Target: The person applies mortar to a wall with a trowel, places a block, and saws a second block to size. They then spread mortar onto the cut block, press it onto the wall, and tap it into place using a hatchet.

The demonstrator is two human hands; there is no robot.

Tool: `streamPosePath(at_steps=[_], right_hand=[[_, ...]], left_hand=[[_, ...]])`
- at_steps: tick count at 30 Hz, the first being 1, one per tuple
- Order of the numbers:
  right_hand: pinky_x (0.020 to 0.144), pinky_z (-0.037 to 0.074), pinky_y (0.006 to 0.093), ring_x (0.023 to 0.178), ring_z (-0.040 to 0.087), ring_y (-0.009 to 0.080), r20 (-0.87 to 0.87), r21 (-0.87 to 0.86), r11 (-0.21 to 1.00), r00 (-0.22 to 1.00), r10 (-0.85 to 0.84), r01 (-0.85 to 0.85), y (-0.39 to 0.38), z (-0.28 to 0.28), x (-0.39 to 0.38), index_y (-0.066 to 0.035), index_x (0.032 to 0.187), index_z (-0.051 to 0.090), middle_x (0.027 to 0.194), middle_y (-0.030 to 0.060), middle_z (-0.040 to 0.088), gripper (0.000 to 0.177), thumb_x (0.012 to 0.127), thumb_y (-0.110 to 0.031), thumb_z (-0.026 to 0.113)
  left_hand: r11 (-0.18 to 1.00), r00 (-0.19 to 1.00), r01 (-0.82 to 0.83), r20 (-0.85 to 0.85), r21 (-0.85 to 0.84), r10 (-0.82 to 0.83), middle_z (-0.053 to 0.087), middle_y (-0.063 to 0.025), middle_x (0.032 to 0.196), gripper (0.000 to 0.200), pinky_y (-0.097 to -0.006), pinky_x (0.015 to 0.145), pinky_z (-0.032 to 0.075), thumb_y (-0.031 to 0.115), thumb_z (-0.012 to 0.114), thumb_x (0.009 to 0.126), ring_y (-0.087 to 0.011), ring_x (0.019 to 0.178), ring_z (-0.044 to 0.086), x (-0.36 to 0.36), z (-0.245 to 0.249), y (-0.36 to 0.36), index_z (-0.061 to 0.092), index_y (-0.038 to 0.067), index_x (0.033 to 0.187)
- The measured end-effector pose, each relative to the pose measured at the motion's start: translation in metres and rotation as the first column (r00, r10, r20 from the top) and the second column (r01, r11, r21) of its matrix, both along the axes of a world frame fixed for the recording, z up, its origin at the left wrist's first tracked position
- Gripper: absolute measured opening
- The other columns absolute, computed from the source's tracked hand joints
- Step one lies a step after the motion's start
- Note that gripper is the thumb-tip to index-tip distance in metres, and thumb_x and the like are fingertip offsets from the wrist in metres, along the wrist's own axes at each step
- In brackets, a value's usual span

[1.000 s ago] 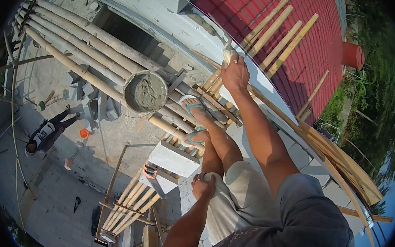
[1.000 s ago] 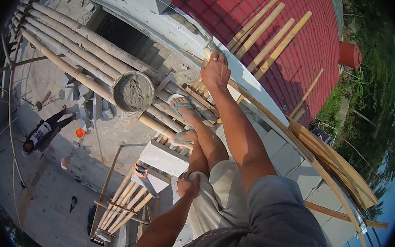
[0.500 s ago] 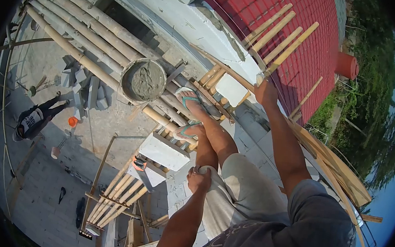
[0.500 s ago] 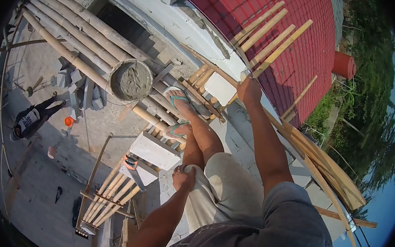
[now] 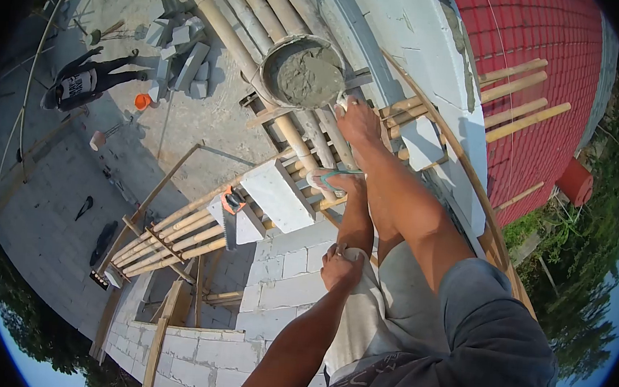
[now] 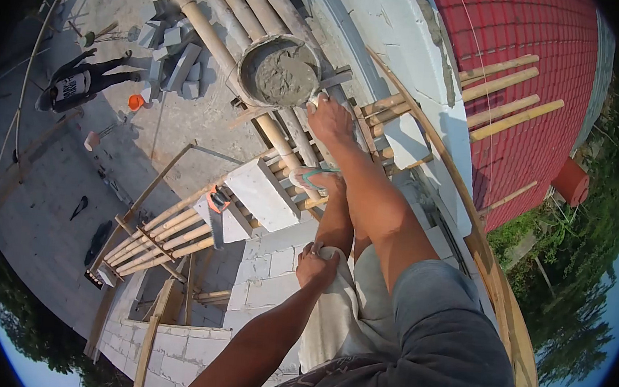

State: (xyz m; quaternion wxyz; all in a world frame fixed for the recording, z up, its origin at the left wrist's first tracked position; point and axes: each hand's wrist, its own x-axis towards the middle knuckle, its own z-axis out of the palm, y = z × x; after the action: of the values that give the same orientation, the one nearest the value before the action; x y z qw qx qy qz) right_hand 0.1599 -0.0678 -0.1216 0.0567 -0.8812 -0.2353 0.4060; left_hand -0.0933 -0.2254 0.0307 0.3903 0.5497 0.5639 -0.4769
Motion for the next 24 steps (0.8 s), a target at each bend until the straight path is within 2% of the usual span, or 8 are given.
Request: streamPosePath(at_steps=[4,6,7,9,15,18,22,24], right_hand=[[0.084,0.054,0.0509,0.095,0.069,0.0403,-0.048,-0.040,0.997,0.996,-0.071,0.069,0.064,-0.106,-0.025,-0.003,0.119,0.062,0.101,0.0233,0.069,0.041,0.096,-0.037,0.055],[0.072,0.056,0.0467,0.077,0.072,0.0354,-0.212,0.088,0.948,0.924,0.317,-0.305,0.083,-0.152,-0.035,-0.002,0.117,0.063,0.090,0.0216,0.070,0.043,0.093,-0.038,0.060],[0.072,0.056,0.0467,0.077,0.072,0.0354,-0.229,0.093,0.948,0.920,0.317,-0.304,0.082,-0.145,-0.038,-0.002,0.117,0.063,0.090,0.0216,0.070,0.043,0.093,-0.038,0.060],[0.063,0.054,0.0423,0.064,0.070,0.0281,-0.577,-0.101,0.911,0.722,-0.381,0.400,0.064,-0.124,-0.018,0.001,0.118,0.064,0.080,0.0193,0.068,0.055,0.088,-0.045,0.066],[0.084,0.054,0.0350,0.093,0.070,0.0316,-0.123,0.279,0.960,0.992,0.022,0.013,-0.071,-0.091,-0.012,0.003,0.131,0.059,0.112,0.0259,0.068,0.081,0.079,-0.058,0.071],[0.091,0.050,0.0368,0.104,0.065,0.0328,-0.506,0.101,0.965,0.848,-0.160,0.242,-0.081,-0.036,0.008,0.002,0.118,0.065,0.110,0.0259,0.067,0.070,0.076,-0.054,0.075],[0.080,0.051,0.0364,0.084,0.067,0.0308,-0.447,0.489,0.814,0.891,-0.077,0.315,-0.128,-0.012,0.011,0.001,0.113,0.068,0.089,0.0213,0.070,0.060,0.077,-0.046,0.076],[0.079,0.051,0.0370,0.082,0.067,0.0319,-0.441,0.412,0.821,0.875,-0.199,0.395,-0.148,0.037,0.026,0.001,0.109,0.069,0.087,0.0206,0.070,0.056,0.079,-0.046,0.075]], left_hand=[[0.998,0.998,-0.056,-0.004,-0.001,0.056,0.045,-0.0001,0.150,0.065,-0.0406,0.110,0.040,0.049,0.066,0.081,-0.0209,0.138,0.041,-0.004,0.001,-0.011,0.055,0.021,0.139],[0.998,0.998,-0.066,-0.006,-0.001,0.066,0.043,-0.0007,0.152,0.066,-0.0409,0.111,0.039,0.049,0.066,0.082,-0.0209,0.140,0.039,-0.008,-0.002,-0.019,0.054,0.021,0.140],[0.998,0.998,-0.066,-0.024,0.000,0.066,0.043,-0.0007,0.152,0.066,-0.0409,0.111,0.039,0.049,0.066,0.082,-0.0209,0.140,0.039,-0.007,-0.002,-0.018,0.054,0.021,0.140],[0.994,0.994,-0.113,-0.004,-0.005,0.113,0.043,-0.0008,0.152,0.067,-0.0410,0.111,0.039,0.049,0.067,0.081,-0.0211,0.140,0.039,-0.004,0.001,-0.017,0.054,0.021,0.141],[0.999,0.999,-0.053,0.013,-0.009,0.053,0.046,-0.0026,0.150,0.065,-0.0398,0.112,0.040,0.047,0.069,0.080,-0.0233,0.138,0.043,0.004,-0.001,-0.009,0.055,0.021,0.139],[0.999,0.999,-0.020,0.036,0.036,0.018,0.048,-0.0039,0.149,0.064,-0.0397,0.111,0.040,0.046,0.069,0.079,-0.0252,0.136,0.045,0.003,0.004,-0.005,0.058,0.019,0.136],[0.997,0.998,0.054,0.036,0.058,-0.056,0.047,-0.0061,0.149,0.064,-0.0388,0.112,0.040,0.046,0.070,0.079,-0.0262,0.137,0.044,0.004,-0.002,0.002,0.059,0.018,0.135],[0.996,0.996,0.066,0.052,0.054,-0.069,0.046,-0.0064,0.149,0.064,-0.0389,0.112,0.040,0.047,0.070,0.079,-0.0263,0.137,0.044,0.003,-0.003,0.005,0.058,0.017,0.136]])
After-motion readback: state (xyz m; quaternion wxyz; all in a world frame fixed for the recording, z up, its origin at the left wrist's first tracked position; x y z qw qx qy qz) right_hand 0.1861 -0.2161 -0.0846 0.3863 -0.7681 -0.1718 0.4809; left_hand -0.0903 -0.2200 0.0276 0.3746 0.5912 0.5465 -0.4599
